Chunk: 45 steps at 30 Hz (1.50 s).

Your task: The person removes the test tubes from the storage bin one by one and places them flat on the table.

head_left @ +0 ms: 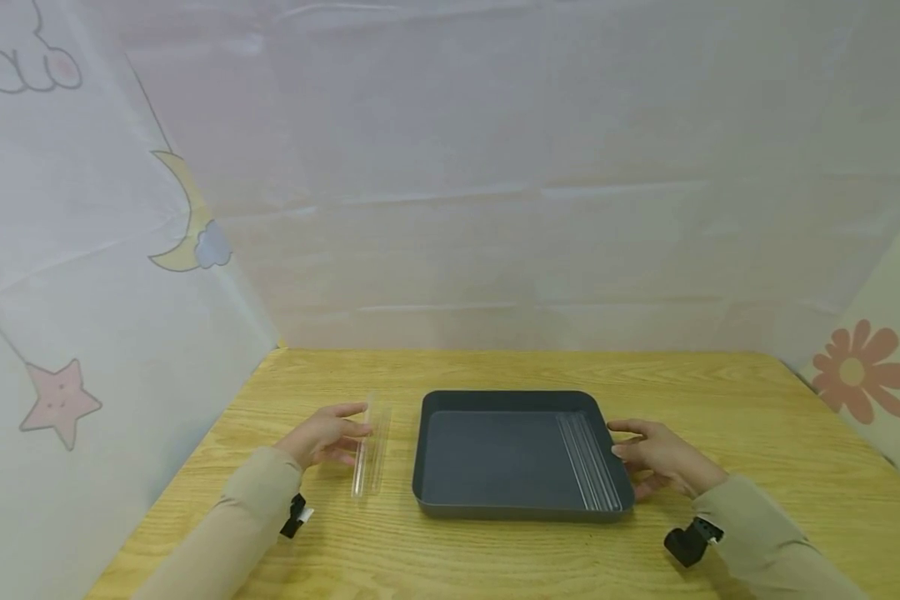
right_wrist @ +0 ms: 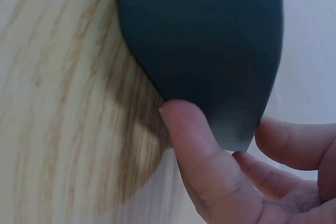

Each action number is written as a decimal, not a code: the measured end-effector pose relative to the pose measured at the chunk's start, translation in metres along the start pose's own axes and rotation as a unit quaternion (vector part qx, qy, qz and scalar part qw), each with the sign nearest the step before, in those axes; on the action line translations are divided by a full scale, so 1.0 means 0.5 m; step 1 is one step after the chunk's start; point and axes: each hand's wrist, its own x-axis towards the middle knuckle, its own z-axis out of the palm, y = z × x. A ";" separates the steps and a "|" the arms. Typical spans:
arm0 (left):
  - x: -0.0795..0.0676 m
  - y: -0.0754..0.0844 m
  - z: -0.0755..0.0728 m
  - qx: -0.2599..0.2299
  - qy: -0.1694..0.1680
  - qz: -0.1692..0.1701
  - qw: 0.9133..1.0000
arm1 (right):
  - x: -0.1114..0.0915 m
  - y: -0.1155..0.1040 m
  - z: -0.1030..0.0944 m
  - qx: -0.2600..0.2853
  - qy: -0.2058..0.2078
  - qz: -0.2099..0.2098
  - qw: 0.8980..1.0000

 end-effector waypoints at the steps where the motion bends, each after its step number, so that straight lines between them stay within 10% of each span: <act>1: 0.000 -0.001 -0.001 0.001 0.005 -0.002 1.000 | 0.001 -0.001 0.001 0.001 0.001 0.001 1.000; 26: 0.017 -0.016 -0.011 0.058 0.089 -0.016 0.994 | 0.014 -0.008 0.010 -0.003 -0.009 0.003 1.000; 45: 0.046 -0.012 0.000 0.092 0.090 -0.044 0.991 | 0.006 -0.001 -0.010 -0.009 -0.018 0.015 1.000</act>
